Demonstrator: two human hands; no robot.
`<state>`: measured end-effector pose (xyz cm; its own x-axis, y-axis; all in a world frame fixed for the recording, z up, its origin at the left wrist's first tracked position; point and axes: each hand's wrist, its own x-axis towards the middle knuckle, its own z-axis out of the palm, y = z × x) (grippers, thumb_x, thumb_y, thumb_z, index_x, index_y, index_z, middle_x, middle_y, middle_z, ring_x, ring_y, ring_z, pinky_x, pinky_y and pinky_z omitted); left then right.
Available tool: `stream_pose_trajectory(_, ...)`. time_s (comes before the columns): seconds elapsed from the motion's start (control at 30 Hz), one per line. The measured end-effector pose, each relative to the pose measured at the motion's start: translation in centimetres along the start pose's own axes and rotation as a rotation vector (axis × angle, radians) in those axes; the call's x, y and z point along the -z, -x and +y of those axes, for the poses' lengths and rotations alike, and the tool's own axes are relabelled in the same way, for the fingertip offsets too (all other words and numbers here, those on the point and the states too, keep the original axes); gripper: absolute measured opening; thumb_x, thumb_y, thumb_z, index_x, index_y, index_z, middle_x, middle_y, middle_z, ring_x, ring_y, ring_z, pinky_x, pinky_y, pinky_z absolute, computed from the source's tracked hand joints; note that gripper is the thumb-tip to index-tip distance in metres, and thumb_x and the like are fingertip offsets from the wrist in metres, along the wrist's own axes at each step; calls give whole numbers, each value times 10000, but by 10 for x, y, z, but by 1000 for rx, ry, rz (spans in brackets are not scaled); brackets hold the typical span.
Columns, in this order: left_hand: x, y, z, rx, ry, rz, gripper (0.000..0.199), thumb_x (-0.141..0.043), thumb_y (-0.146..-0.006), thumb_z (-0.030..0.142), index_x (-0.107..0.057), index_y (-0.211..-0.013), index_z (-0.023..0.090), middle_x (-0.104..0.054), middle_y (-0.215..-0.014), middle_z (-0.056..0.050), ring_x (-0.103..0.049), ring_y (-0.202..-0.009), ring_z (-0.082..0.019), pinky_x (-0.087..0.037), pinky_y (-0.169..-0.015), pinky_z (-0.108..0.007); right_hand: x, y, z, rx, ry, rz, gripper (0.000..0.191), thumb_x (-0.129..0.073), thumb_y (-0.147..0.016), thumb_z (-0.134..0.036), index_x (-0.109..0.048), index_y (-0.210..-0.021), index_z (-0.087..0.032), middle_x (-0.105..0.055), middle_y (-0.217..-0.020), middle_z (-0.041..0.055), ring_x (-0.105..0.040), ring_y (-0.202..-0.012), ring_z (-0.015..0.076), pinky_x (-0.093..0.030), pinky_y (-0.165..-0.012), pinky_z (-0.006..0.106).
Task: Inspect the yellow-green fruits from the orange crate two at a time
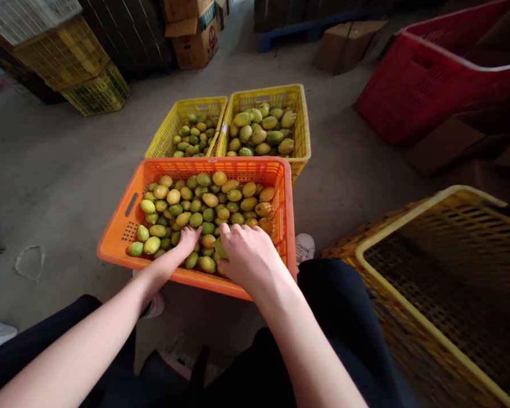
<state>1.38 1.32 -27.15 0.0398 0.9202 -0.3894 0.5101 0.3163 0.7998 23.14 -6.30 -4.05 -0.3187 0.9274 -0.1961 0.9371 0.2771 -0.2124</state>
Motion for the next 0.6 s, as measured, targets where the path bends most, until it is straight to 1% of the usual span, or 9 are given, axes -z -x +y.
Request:
stream_pose_trajectory(0.1, -1, -13, -1, 7, -129, -3, 262, -445, -857, 252, -603, -1043, 157, -490, -1190, -198, -222, -1299, -396, -176, -1024, -580, 0, 0, -1, 4, -11, -17, 353, -624, -758, -326, -591, -1035, -110, -689, -895, 131, -669, -870, 280, -466, -725, 332)
stream_pose_trajectory(0.2, 10, -19, 0, 9, -177, -46, 278, -544, -795, 234, -609, -1046, 136, -499, -1202, -204, -184, -1313, -414, -133, -1045, -561, 0, 0, 0, 11, -9, -5, 339, -625, -757, -337, -594, -1015, -119, -691, -876, 122, -672, -855, 275, -467, -714, 327)
stream_pose_trajectory(0.23, 16, -21, 1, 8, -177, -71, 305, -591, -760, 231, -611, -1050, 139, -518, -1186, -193, -208, -1306, -410, -143, -1051, -539, 0, -1, 1, 11, -7, 1, 337, -625, -758, -344, -593, -1010, -123, -691, -877, 119, -672, -849, 274, -467, -707, 326)
stream_pose_trajectory(0.3, 31, -24, 8, 12, -152, -133, 378, -672, -682, 225, -612, -1049, 158, -572, -1114, -151, -315, -1260, -382, -201, -1051, -480, -1, -1, 3, 9, 0, 10, 337, -626, -758, -357, -591, -1005, -130, -693, -887, 115, -673, -842, 273, -468, -696, 325)
stream_pose_trajectory(0.37, 44, -26, 17, 17, -91, -193, 388, -686, -660, 234, -607, -1036, 179, -608, -1040, -101, -441, -1167, -326, -289, -1018, -413, -1, -1, 4, 8, 6, 16, 346, -624, -761, -365, -587, -1016, -133, -695, -903, 113, -674, -843, 274, -469, -696, 326)
stream_pose_trajectory(0.43, 51, -23, 31, 25, 4, -233, 319, -605, -739, 283, -586, -1043, 189, -621, -1019, -74, -535, -1049, -267, -385, -936, -369, 0, -2, 5, 5, 9, 14, 365, -624, -764, -374, -582, -1035, -133, -696, -915, 116, -674, -854, 276, -470, -698, 326)
stream_pose_trajectory(0.5, 52, -15, 47, 37, 127, -262, 297, -441, -845, 337, -555, -1074, 187, -630, -1021, -71, -589, -940, -223, -453, -831, -338, 2, -4, 5, -1, 7, 8, 382, -625, -763, -379, -576, -1053, -136, -698, -919, 117, -674, -862, 275, -470, -695, 322)
stream_pose_trajectory(0.57, 51, -3, 67, 50, 266, -285, 382, -279, -904, 388, -545, -1064, 164, -645, -969, -85, -615, -826, -190, -484, -731, -307, 4, -6, 5, -6, 10, 6, 389, -630, -754, -382, -575, -1053, -139, -699, -923, 118, -674, -862, 277, -470, -688, 319)
stream_pose_trajectory(0.6, 51, 5, 78, 66, 359, -295, 437, -231, -914, 422, -553, -1027, 148, -651, -915, -95, -614, -762, -174, -486, -679, -287, 6, -7, 5, -6, 14, 12, 383, -632, -750, -384, -579, -1041, -140, -699, -923, 118, -673, -862, 278, -470, -687, 320)
